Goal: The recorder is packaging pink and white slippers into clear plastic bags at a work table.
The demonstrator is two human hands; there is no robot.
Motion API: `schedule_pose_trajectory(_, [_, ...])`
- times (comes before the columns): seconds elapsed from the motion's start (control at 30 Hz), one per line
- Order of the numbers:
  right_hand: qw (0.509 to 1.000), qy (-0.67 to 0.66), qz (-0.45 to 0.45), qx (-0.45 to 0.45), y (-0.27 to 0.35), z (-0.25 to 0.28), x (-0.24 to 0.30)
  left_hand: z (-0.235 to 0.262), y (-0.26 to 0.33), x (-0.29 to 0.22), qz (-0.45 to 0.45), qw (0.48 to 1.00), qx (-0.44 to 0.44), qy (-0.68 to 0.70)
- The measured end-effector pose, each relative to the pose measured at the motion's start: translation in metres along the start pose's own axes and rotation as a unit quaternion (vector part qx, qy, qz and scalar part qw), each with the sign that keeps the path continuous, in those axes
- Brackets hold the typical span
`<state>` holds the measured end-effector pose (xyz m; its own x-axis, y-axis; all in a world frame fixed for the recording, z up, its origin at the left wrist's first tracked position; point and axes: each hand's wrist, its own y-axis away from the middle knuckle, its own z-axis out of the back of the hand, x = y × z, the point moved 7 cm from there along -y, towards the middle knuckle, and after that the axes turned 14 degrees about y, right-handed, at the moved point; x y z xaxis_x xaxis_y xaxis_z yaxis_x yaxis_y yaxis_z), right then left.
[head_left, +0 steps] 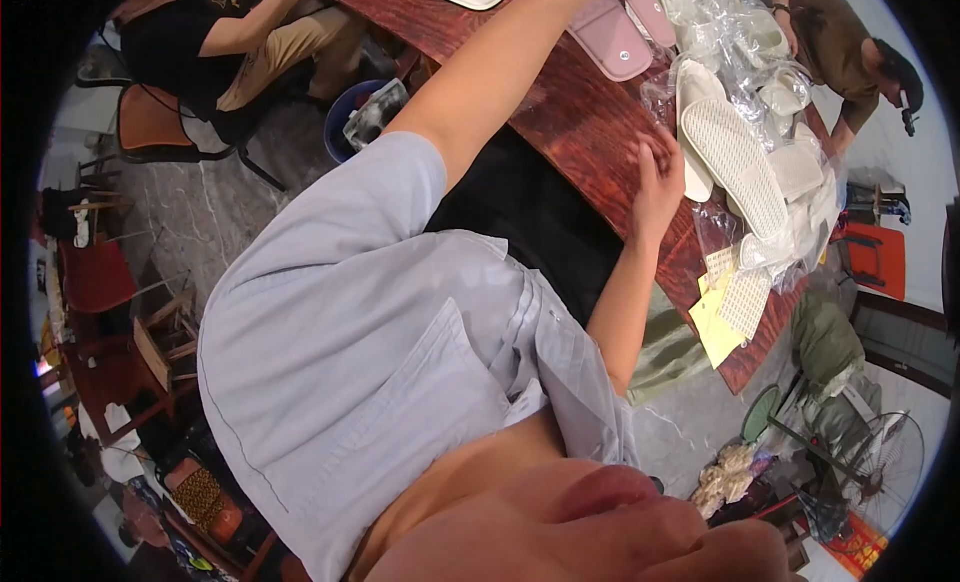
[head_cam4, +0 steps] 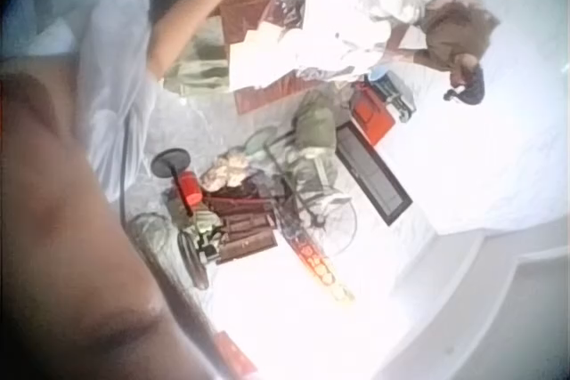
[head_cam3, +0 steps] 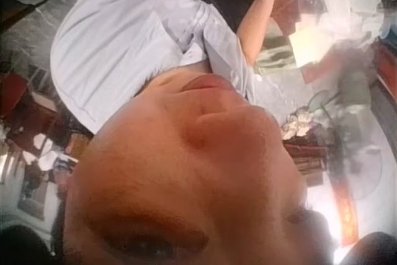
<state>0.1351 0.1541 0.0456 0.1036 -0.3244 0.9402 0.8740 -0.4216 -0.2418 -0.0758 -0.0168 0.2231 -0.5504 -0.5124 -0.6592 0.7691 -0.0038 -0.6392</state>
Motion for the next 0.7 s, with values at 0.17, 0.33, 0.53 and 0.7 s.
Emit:
schedule_pose_trajectory(0.17, [0.977,-0.195,-0.085,0.029,-0.030,-0.032,-0.009,-0.008,0.003,-0.023,0.044,0.990,0.100,0.088])
schedule_pose_trajectory(0.33, [0.948,-0.298,-0.106,0.017,-0.043,-0.067,-0.013,-0.020,0.016,-0.012,0.008,0.997,0.049,0.057])
schedule_pose_trajectory(0.53, [0.953,-0.292,-0.066,-0.048,-0.040,-0.059,-0.005,-0.033,0.031,-0.014,0.015,0.991,0.092,0.092])
schedule_pose_trajectory(0.7, [0.962,-0.263,-0.026,-0.071,-0.033,-0.048,0.001,-0.035,0.036,-0.002,-0.032,0.978,0.056,0.200])
